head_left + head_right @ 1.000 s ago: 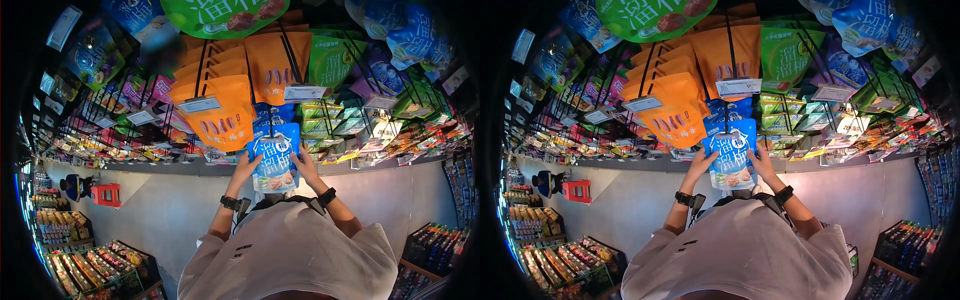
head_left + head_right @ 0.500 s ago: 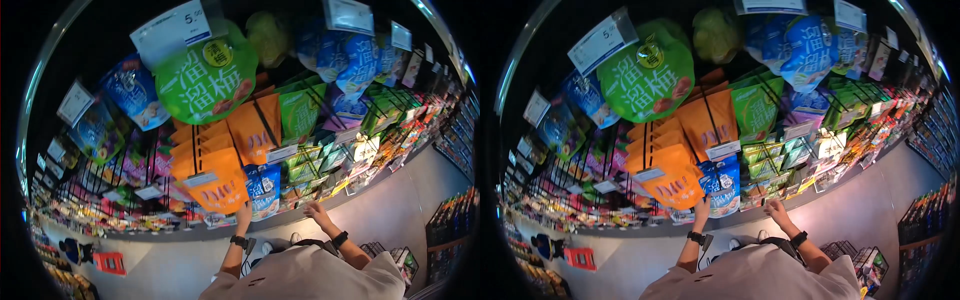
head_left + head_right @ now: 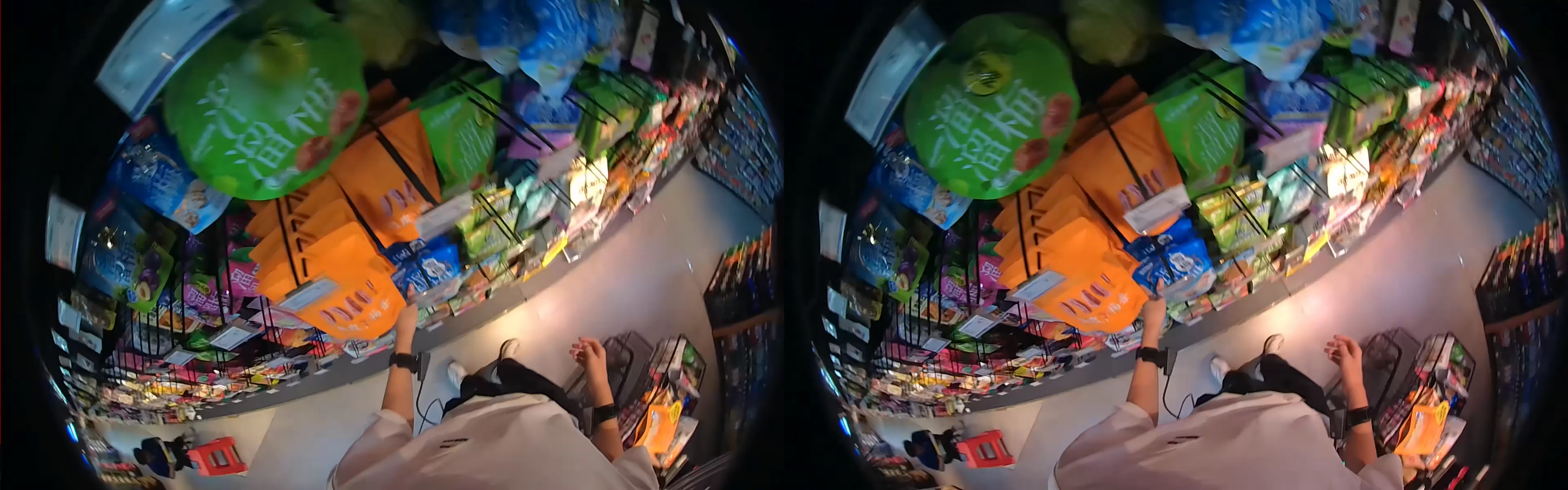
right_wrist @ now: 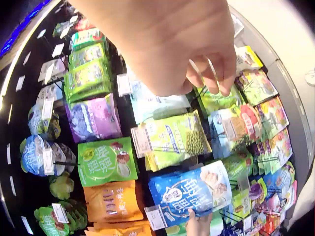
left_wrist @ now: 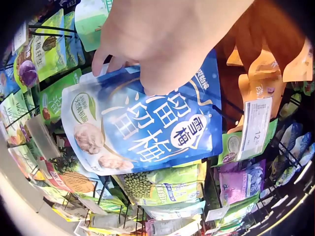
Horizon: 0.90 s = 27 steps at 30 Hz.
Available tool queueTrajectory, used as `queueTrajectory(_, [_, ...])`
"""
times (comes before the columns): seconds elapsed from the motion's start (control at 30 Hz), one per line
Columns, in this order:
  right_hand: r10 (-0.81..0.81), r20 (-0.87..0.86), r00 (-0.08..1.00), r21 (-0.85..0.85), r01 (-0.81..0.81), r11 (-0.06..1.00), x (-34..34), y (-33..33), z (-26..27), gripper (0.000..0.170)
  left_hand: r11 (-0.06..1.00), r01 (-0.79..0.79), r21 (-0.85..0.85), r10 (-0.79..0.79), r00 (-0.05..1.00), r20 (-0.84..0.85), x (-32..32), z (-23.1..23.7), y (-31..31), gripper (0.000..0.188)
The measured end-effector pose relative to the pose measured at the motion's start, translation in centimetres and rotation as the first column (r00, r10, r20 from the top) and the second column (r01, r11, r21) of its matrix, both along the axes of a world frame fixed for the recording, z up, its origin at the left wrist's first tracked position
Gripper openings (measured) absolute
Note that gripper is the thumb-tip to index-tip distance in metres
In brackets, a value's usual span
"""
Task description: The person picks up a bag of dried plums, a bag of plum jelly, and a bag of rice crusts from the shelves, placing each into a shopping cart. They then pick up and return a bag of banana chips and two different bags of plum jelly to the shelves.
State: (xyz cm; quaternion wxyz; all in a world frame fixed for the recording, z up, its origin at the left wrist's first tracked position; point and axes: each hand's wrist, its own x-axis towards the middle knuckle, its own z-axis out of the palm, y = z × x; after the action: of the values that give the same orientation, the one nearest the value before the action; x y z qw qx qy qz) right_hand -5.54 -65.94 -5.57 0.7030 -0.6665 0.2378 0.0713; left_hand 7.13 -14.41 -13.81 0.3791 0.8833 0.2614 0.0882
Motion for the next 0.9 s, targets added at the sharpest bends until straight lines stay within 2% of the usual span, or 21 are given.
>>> queueTrajectory(0.07, [-0.081,0.042,0.996,0.064,0.078,0.995,-2.7,-1.4,-0.9,0.021,0.986,-0.043,-0.160,0.008,0.976,-0.217,-0.7,2.1,-1.2,0.047])
queueTrajectory(0.1, [-0.108,0.065,0.992,0.087,0.102,0.991,-3.7,-1.5,-0.6,0.020,0.993,0.022,-0.118,-0.049,0.972,-0.231,-0.1,-0.4,0.1,0.046])
queueTrajectory(0.13, [-0.158,-0.018,0.987,0.045,0.159,0.986,-4.0,-0.4,1.7,0.020,0.993,0.088,-0.076,-0.104,0.964,-0.243,0.6,-2.7,1.3,0.046])
queueTrajectory(0.2, [-0.185,-0.059,0.981,0.058,0.188,0.980,-4.4,-1.4,0.6,0.022,0.983,0.171,-0.066,-0.178,0.977,-0.120,0.6,-5.9,2.3,0.051])
queueTrajectory(0.23, [-0.157,-0.067,0.985,0.073,0.162,0.984,-4.4,-1.9,0.5,0.025,0.963,0.077,-0.258,-0.091,0.995,-0.040,0.0,-7.3,2.1,0.054])
queueTrajectory(0.27, [-0.121,-0.028,0.992,0.071,0.123,0.990,-4.3,-2.5,0.9,0.027,0.920,0.090,-0.381,-0.195,0.949,-0.248,-0.3,-4.8,1.4,0.049])
queueTrajectory(0.3, [-0.136,0.017,0.991,0.130,0.133,0.983,-4.3,-3.6,-0.9,0.028,0.874,0.092,-0.477,-0.327,0.838,-0.438,-0.6,-2.0,0.4,0.044])
queueTrajectory(0.33, [-0.085,0.115,0.990,0.131,0.070,0.989,-4.7,-5.1,-1.7,0.030,0.827,0.098,-0.553,-0.384,0.817,-0.430,-1.0,1.0,-2.3,0.044])
queueTrajectory(0.37, [-0.070,0.118,0.991,0.155,0.051,0.987,-4.7,-6.6,-2.7,0.031,0.777,0.097,-0.621,-0.445,0.783,-0.434,-1.3,1.4,-3.7,0.045])
queueTrajectory(0.4, [-0.087,0.178,0.980,0.105,0.069,0.992,-4.9,-7.2,-0.4,0.028,0.748,0.146,-0.648,-0.525,0.727,-0.443,-1.0,0.0,-3.6,0.046])
queueTrajectory(0.43, [-0.134,0.190,0.973,0.119,0.113,0.986,-5.1,-8.7,-0.4,0.024,0.723,0.187,-0.665,-0.589,0.671,-0.451,0.9,-0.4,-4.6,0.048])
queueTrajectory(0.5, [-0.145,0.235,0.961,-0.040,0.158,0.987,-5.4,-12.6,0.2,0.020,0.786,0.246,-0.568,-0.553,0.690,-0.467,1.0,4.2,-11.5,0.050])
queueTrajectory(0.63, [-0.419,0.330,0.846,-0.003,0.445,0.896,-7.6,-21.1,-0.4,0.019,0.735,0.355,-0.577,-0.650,0.612,-0.451,4.3,8.3,-23.6,0.045])
queueTrajectory(0.67, [-0.496,0.335,0.801,0.021,0.520,0.854,-8.3,-22.9,-0.7,0.018,0.622,0.485,-0.615,-0.777,0.476,-0.411,6.2,8.1,-25.7,0.047])
queueTrajectory(0.77, [-0.668,0.356,0.654,0.058,0.698,0.714,-11.3,-27.5,-1.5,0.018,0.603,0.616,-0.507,-0.789,0.366,-0.493,9.4,9.6,-35.1,0.051])
queueTrajectory(0.8, [-0.710,0.342,0.616,0.064,0.738,0.672,-12.5,-29.0,-1.4,0.018,0.569,0.671,-0.475,-0.809,0.356,-0.468,10.3,9.5,-38.0,0.055])
queueTrajectory(0.83, [-0.750,0.324,0.576,0.070,0.776,0.627,-13.7,-30.1,-1.6,0.018,0.548,0.706,-0.448,-0.820,0.347,-0.456,9.7,11.6,-42.1,0.052])
queueTrajectory(0.9, [-0.803,0.322,0.502,0.046,0.839,0.543,-16.0,-32.3,-2.8,0.018,0.458,0.749,-0.478,-0.861,0.241,-0.447,10.9,12.2,-48.0,0.057])
